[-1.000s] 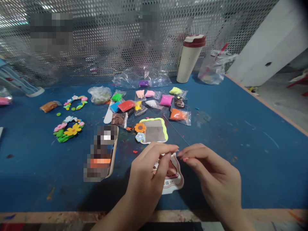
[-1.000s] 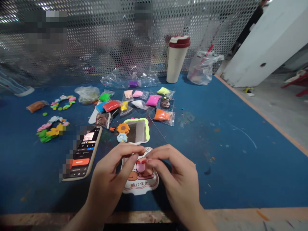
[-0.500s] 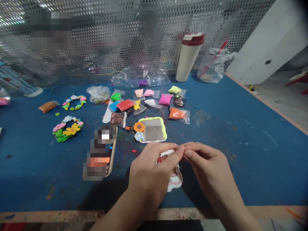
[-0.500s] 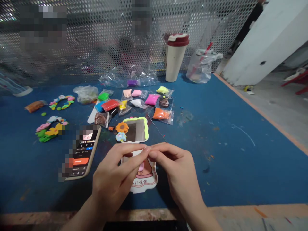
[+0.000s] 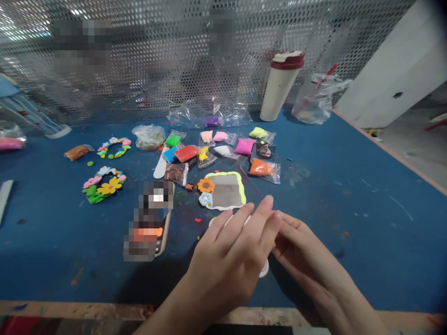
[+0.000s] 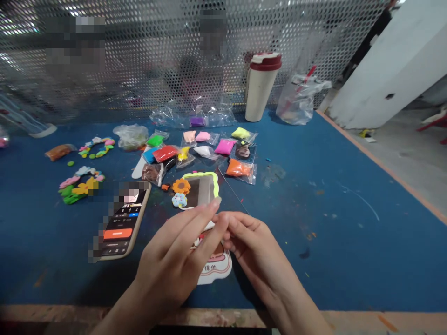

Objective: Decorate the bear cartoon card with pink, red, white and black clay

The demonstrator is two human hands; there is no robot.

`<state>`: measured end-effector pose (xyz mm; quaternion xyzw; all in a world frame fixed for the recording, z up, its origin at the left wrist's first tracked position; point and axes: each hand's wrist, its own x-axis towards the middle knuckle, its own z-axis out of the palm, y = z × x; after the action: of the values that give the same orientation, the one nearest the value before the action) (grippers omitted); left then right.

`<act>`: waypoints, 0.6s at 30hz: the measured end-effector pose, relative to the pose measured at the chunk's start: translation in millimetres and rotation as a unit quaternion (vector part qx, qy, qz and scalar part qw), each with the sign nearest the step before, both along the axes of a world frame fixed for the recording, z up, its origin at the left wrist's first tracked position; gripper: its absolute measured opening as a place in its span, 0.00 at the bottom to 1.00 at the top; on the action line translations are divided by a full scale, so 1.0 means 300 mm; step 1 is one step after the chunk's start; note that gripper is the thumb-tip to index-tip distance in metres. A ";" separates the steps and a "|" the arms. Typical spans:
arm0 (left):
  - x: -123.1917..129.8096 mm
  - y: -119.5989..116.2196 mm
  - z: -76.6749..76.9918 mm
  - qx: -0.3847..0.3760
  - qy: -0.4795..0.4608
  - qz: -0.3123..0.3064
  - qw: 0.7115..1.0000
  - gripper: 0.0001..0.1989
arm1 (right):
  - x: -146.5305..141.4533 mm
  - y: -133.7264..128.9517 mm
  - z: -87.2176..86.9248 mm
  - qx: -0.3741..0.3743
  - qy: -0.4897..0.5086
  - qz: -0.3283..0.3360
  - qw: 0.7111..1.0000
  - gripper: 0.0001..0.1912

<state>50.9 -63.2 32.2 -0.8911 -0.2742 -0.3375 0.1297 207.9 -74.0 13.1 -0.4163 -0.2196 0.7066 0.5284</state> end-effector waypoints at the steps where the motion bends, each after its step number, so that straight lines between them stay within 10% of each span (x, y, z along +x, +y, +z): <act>1: -0.003 -0.001 0.003 -0.010 -0.005 0.000 1.000 0.19 | 0.000 0.001 -0.001 0.005 0.000 -0.007 1.000 0.11; 18: -0.051 -0.008 -0.026 -0.168 -0.162 -0.015 0.972 0.17 | -0.012 -0.035 -0.013 0.111 -0.146 -0.015 0.983 0.18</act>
<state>35.5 -65.6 24.4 -0.8376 -0.3307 -0.4287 -0.0731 204.4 -84.5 9.3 -0.4569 -0.3652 0.6013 0.5443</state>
